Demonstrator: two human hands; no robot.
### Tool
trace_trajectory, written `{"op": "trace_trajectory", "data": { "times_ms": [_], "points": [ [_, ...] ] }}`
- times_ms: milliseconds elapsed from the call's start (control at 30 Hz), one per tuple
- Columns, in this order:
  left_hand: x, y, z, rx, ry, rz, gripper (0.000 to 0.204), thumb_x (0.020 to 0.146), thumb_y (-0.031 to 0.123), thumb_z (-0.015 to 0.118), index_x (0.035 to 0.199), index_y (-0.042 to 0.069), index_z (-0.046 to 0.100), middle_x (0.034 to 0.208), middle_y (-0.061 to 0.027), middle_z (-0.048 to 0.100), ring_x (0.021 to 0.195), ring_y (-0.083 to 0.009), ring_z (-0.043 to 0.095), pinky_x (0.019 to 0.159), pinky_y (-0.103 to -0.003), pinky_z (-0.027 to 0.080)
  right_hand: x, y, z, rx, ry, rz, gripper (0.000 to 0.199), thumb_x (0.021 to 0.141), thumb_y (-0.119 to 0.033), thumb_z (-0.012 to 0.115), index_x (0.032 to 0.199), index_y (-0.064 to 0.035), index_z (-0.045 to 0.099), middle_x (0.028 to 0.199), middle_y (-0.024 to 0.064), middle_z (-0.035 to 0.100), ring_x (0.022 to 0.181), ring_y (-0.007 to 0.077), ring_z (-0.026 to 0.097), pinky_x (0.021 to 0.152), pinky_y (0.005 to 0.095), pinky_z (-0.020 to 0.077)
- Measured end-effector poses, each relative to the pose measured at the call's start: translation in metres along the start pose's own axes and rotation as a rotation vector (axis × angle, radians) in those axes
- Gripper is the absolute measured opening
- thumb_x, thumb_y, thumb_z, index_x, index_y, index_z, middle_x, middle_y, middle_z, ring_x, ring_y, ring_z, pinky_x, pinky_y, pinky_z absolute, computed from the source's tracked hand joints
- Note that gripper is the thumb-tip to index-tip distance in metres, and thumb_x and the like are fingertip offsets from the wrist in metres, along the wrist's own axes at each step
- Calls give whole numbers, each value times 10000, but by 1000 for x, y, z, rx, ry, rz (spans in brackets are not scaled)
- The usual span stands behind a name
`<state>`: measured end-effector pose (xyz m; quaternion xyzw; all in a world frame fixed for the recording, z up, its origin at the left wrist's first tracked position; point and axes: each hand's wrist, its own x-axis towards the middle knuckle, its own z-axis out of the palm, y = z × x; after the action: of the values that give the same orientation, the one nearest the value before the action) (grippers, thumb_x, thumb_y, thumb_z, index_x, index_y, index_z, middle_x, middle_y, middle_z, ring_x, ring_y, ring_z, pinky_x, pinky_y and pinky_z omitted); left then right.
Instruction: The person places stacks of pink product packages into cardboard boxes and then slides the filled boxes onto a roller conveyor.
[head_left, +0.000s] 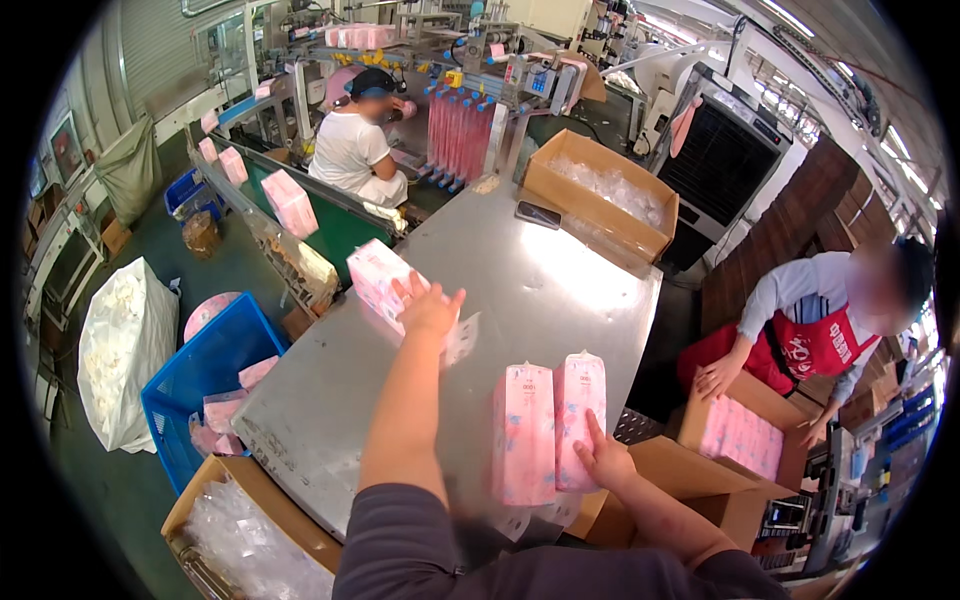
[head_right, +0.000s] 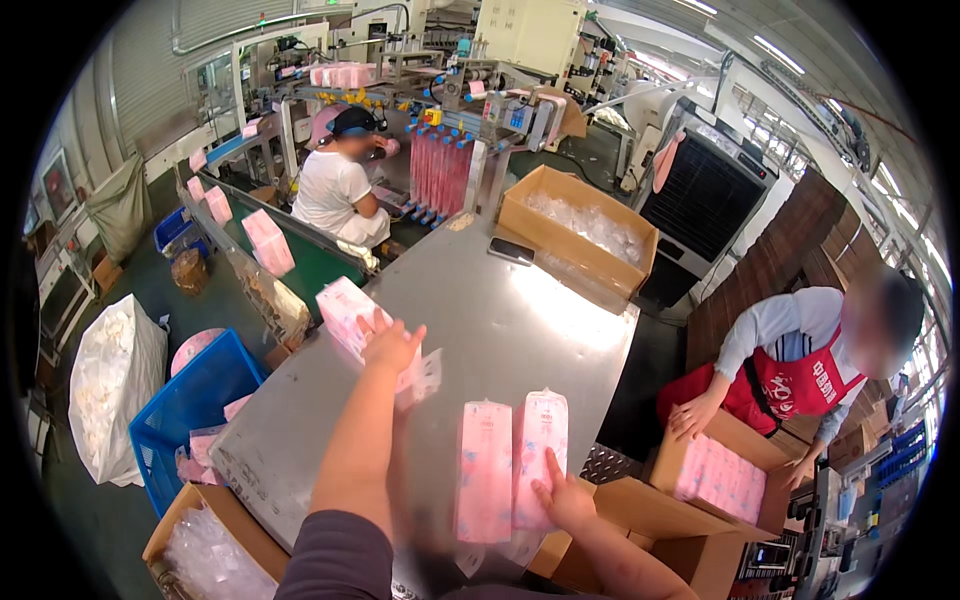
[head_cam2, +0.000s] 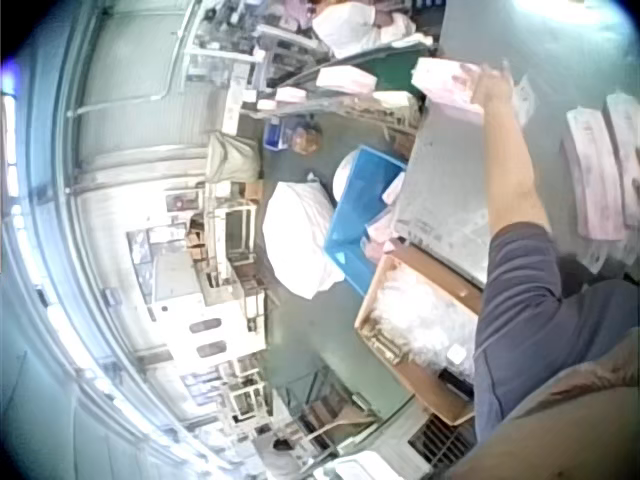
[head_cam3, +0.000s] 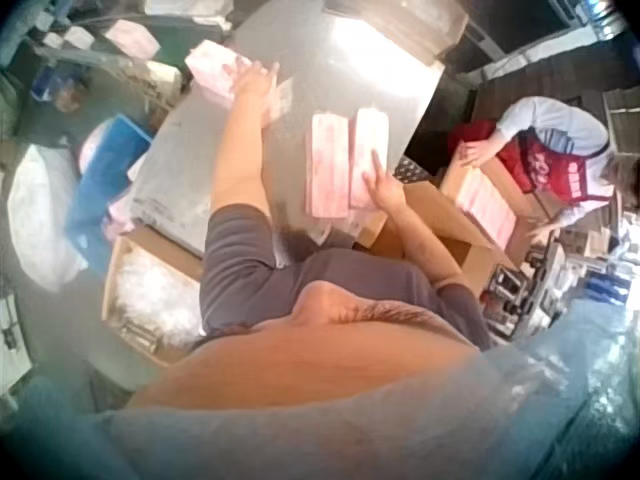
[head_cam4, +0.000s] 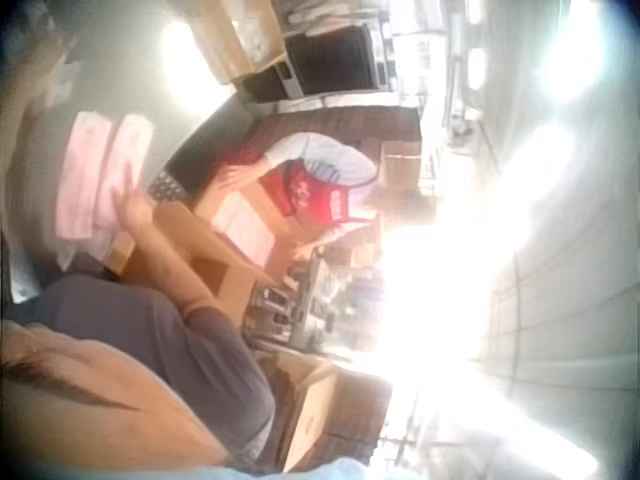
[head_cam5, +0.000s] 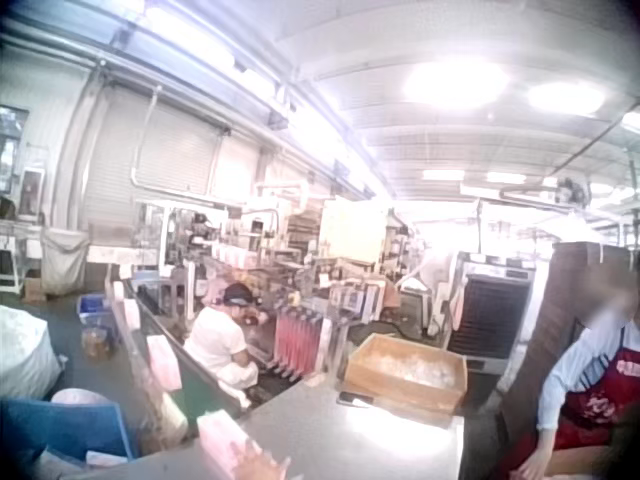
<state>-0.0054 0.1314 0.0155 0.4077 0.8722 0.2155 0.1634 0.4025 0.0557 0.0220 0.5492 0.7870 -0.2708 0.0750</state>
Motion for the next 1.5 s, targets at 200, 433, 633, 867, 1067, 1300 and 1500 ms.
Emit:
{"op": "trace_trajectory", "data": {
  "times_ms": [200, 433, 633, 867, 1067, 1300, 1500],
  "points": [
    [-170, -33, 46, 122, -236, 669, 512, 852, 380, 627, 1222, 30, 572, 1458, -223, 368, 1426, -495, 183, 1145, -642, 165, 3, 24, 11, 118, 71, -93, 789, 952, -508, 498, 1574, -196, 126, 1374, 340, 451, 1163, 480, 556, 970, 489, 472],
    [-241, -15, 44, 111, -344, 643, 866, 857, 721, 499, 1520, 188, 337, 1620, -155, 97, 1498, -397, 21, 1082, -743, 161, -24, 4, -5, 40, 30, -1, 871, 893, -570, 568, 1568, -188, 172, 1547, 308, 176, 1245, 465, 507, 997, 468, 471],
    [-42, 33, -21, 23, 196, 230, 762, 900, 652, 495, 1511, 214, 368, 1624, -150, 114, 1498, -405, -6, 1085, -758, 48, -24, 1, 10, -77, 101, 5, 957, 818, -668, 599, 1562, -218, 200, 1580, 278, 66, 1286, 475, 468, 992, 489, 480],
    [18, -64, 18, 265, 56, 305, 630, 920, 608, 497, 1337, 141, 566, 1529, -172, 339, 1477, -385, 144, 1174, -623, 8, -23, 1, 4, -47, 104, -13, 976, 800, -673, 616, 1560, -220, 204, 1562, 291, 112, 1246, 469, 509, 982, 468, 490],
    [-190, -96, 14, 172, 4, 657, 505, 883, 519, 595, 1197, 126, 637, 1445, -173, 432, 1455, -406, 182, 1190, -612, 30, -13, 14, 10, -49, 108, -47, 1008, 792, -675, 625, 1565, -211, 175, 1551, 320, 115, 1145, 458, 588, 925, 464, 521],
    [-331, -62, 18, 215, -52, 640, 538, 820, 567, 671, 1167, 160, 624, 1451, -225, 394, 1344, -668, 161, 974, -649, 444, -28, 32, 3, -100, 41, -127, 939, 844, -645, 582, 1566, -212, 166, 1553, 320, 105, 1113, 458, 605, 916, 474, 525],
    [-326, -26, -16, 175, -240, 442, 820, 803, 658, 626, 1462, 215, 418, 1558, -169, 254, 1459, -497, 78, 1061, -741, 241, -33, 49, 14, -198, 193, -203, 835, 883, -598, 550, 1552, -212, 231, 1546, 316, 135, 1198, 490, 538, 922, 499, 516]
  ]
}}
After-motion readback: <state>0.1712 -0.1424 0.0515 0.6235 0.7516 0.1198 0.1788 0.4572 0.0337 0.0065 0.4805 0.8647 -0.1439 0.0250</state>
